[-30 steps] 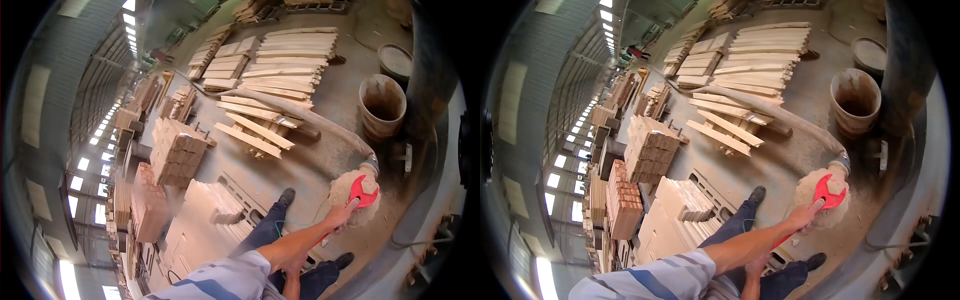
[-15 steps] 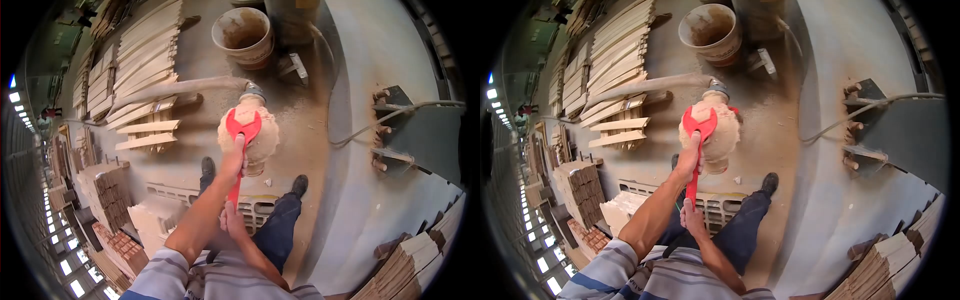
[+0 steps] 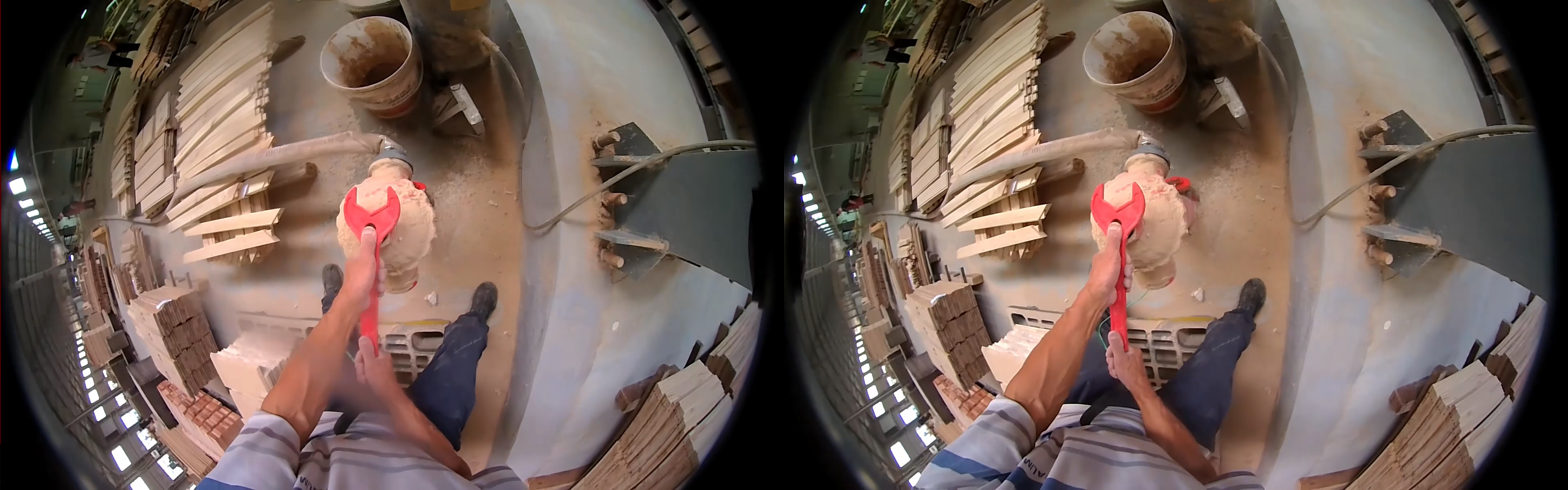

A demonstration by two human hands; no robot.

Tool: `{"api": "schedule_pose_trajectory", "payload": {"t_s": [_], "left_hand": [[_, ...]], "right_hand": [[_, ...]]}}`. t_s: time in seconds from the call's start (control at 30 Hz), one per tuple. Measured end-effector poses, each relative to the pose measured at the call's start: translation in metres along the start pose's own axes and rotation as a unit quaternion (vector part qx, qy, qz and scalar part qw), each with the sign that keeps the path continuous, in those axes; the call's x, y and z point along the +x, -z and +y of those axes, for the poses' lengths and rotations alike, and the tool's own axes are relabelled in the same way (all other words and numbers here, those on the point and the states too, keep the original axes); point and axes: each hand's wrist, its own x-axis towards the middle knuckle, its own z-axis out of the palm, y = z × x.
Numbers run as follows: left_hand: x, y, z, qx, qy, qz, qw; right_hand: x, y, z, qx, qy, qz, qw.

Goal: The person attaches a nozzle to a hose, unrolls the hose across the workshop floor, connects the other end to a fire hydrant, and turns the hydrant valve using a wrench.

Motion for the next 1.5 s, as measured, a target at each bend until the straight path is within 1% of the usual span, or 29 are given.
{"api": "schedule_pose_trajectory", "payload": {"t_s": [0.17, 0.23, 0.37, 0.53, 0.67, 0.73, 0.83, 1.13, 1.23, 1.5], "left_hand": [[0.000, -0.001, -0.002, -0.001, -0.015, -0.005, 1.000], [0.003, -0.002, -0.003, -0.001, -0.014, -0.005, 1.000], [0.006, -0.001, -0.005, -0.001, -0.012, -0.003, 1.000], [0.006, -0.002, -0.006, -0.002, -0.013, -0.007, 1.000], [0.007, -0.001, -0.006, 0.003, -0.019, -0.012, 1.000], [0.006, -0.002, -0.006, 0.004, -0.023, -0.015, 1.000], [0.004, -0.003, -0.005, -0.007, -0.016, -0.006, 1.000], [0.006, -0.003, -0.007, -0.005, -0.011, -0.005, 1.000], [0.007, -0.003, -0.008, -0.004, -0.018, -0.005, 1.000], [0.008, -0.004, -0.010, -0.013, -0.028, -0.013, 0.999]], "right_hand": [[-0.003, 0.000, -0.007, 0.006, -0.013, 0.007, 1.000], [-0.008, -0.002, -0.016, -0.032, -0.015, 0.013, 0.999], [-0.003, -0.001, -0.011, -0.012, -0.013, 0.014, 1.000], [-0.006, 0.000, -0.016, -0.025, -0.022, 0.018, 0.999], [-0.010, 0.001, -0.023, -0.055, -0.001, 0.011, 0.998], [-0.010, 0.003, -0.023, -0.056, -0.026, 0.015, 0.998], [-0.009, 0.004, -0.019, -0.043, -0.024, 0.013, 0.999], [-0.011, 0.008, -0.021, -0.060, -0.031, 0.021, 0.997], [-0.008, 0.010, -0.015, -0.030, -0.005, 0.013, 0.999], [-0.010, 0.014, -0.016, -0.042, -0.002, 0.010, 0.999]]}}
